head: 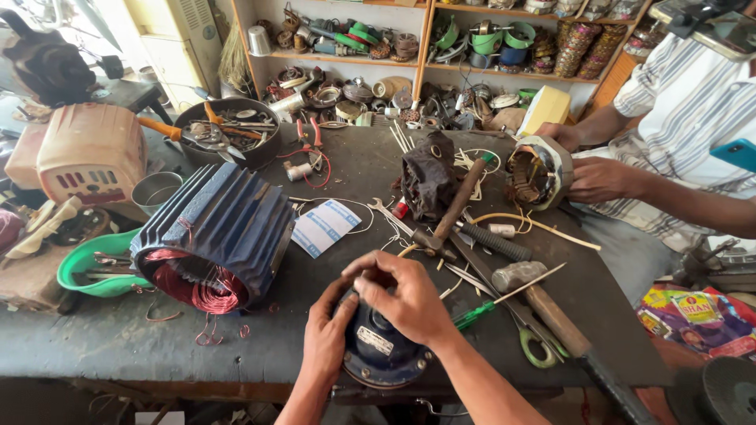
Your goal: The person uses a metal file to smooth the edge of a circular motor component, then uses a hammer to tap it into place. They then use a screwdriver to tighten screws on the component's base.
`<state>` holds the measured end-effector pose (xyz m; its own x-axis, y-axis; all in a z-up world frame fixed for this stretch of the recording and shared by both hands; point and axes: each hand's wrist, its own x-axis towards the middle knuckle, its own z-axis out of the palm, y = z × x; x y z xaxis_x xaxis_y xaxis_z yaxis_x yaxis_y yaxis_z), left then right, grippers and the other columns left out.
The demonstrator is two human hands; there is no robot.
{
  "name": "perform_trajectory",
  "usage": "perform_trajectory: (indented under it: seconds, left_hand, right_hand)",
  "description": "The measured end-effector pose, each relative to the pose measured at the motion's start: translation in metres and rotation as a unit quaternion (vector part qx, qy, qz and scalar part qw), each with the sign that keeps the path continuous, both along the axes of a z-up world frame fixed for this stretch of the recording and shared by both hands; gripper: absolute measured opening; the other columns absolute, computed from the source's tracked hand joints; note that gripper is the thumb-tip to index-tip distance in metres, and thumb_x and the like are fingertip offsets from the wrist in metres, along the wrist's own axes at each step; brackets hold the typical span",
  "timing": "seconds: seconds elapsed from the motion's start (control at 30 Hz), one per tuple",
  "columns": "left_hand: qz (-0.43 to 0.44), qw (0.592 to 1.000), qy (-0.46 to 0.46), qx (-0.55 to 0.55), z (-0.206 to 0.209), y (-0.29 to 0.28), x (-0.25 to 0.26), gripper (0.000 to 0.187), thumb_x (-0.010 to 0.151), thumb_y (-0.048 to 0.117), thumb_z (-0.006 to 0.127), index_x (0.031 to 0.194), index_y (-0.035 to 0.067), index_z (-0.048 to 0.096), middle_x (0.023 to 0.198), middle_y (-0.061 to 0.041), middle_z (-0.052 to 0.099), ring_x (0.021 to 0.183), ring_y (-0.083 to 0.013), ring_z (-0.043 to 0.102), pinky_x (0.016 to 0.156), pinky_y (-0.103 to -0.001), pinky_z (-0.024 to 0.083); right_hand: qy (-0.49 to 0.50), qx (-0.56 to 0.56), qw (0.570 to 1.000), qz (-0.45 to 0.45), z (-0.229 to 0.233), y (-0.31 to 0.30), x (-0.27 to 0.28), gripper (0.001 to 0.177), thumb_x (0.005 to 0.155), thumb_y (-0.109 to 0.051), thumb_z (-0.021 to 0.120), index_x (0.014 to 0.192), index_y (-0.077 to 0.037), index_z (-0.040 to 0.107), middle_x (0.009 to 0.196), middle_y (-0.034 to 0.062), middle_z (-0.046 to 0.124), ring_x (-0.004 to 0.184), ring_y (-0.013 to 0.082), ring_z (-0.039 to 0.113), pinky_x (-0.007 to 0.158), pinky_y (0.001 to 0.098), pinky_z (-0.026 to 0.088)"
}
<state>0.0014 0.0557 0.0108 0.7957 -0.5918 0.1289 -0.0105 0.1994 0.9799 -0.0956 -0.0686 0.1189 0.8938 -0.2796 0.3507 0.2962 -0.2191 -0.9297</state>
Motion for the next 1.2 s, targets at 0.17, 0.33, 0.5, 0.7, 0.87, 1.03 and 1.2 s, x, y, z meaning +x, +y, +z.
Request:
perform_trajectory:
  seconds: [0.17, 0.33, 0.5, 0.7, 0.87, 1.03, 1.2]
  left_hand:
    - [-0.004, 1.0, 0.004, -0.001, 0.006, 0.001, -0.001, 0.039, 0.095, 0.011, 0.06, 0.132, 0.0, 0.067, 0.12, -0.013, 0.075, 0.111, -0.0167, 0.066, 0.098, -0.029, 0.049]
    - [-0.016, 1.0, 0.014, 0.005, 0.01, 0.002, -0.001, 0.039, 0.095, 0.01, 0.059, 0.132, 0.0, 0.067, 0.12, -0.014, 0.075, 0.108, -0.0162, 0.067, 0.096, -0.029, 0.052]
    - [-0.001, 1.0, -0.002, 0.024, 0.016, 0.004, -0.003, 0.04, 0.094, 0.011, 0.061, 0.132, 0.0, 0.067, 0.122, -0.014, 0.075, 0.111, -0.017, 0.068, 0.097, -0.029, 0.051]
    - [-0.012, 1.0, 0.001, 0.028, 0.016, 0.005, -0.003, 0.04, 0.094, 0.011, 0.06, 0.132, 0.0, 0.067, 0.121, -0.015, 0.076, 0.11, -0.0182, 0.069, 0.097, -0.029, 0.051]
    - [-0.015, 1.0, -0.005, 0.025, 0.021, 0.005, -0.004, 0.041, 0.094, 0.011, 0.06, 0.132, 0.0, 0.066, 0.123, -0.014, 0.075, 0.112, -0.0179, 0.068, 0.098, -0.029, 0.051]
    - [0.001, 0.989, -0.126, 0.079, 0.045, 0.011, -0.013, 0.052, 0.083, 0.01, 0.068, 0.135, 0.005, 0.065, 0.119, -0.012, 0.078, 0.11, -0.0194, 0.072, 0.099, -0.03, 0.052]
    - [-0.018, 0.964, -0.26, 0.049, 0.072, 0.016, -0.023, 0.075, 0.07, 0.003, 0.081, 0.141, 0.007, 0.058, 0.112, -0.01, 0.076, 0.107, -0.0227, 0.073, 0.094, -0.034, 0.054]
  right_hand:
    - [0.05, -0.177, 0.974, -0.13, 0.019, 0.002, -0.022, 0.02, 0.083, -0.018, 0.08, 0.097, -0.004, 0.078, 0.081, 0.0032, 0.069, 0.072, 0.0127, 0.068, 0.065, 0.0274, 0.054]
    - [0.011, -0.224, 0.96, -0.166, 0.016, 0.006, -0.034, 0.016, 0.08, -0.015, 0.084, 0.093, -0.007, 0.079, 0.086, 0.0038, 0.071, 0.077, 0.0144, 0.074, 0.068, 0.0284, 0.058]
    - [0.008, -0.225, 0.958, -0.177, 0.018, 0.005, -0.035, 0.018, 0.077, -0.016, 0.085, 0.093, -0.01, 0.081, 0.084, 0.0024, 0.077, 0.075, 0.0133, 0.077, 0.064, 0.0269, 0.06]
    - [-0.008, -0.275, 0.943, -0.187, 0.019, -0.004, -0.038, 0.02, 0.076, -0.021, 0.087, 0.091, -0.01, 0.08, 0.08, 0.0031, 0.078, 0.07, 0.0141, 0.076, 0.06, 0.0279, 0.057]
    - [-0.02, -0.26, 0.951, -0.163, 0.018, -0.008, -0.036, 0.019, 0.078, -0.018, 0.085, 0.093, -0.008, 0.08, 0.083, 0.0034, 0.079, 0.073, 0.0146, 0.078, 0.064, 0.0279, 0.059]
    - [-0.011, -0.2, 0.97, -0.139, 0.018, -0.009, -0.044, 0.022, 0.078, -0.017, 0.086, 0.096, -0.006, 0.079, 0.09, 0.0042, 0.081, 0.082, 0.0145, 0.079, 0.073, 0.0278, 0.062]
    - [-0.029, -0.154, 0.985, -0.071, 0.011, -0.011, -0.049, 0.028, 0.08, -0.012, 0.083, 0.107, -0.006, 0.074, 0.102, 0.0056, 0.078, 0.094, 0.0149, 0.077, 0.081, 0.0291, 0.062]
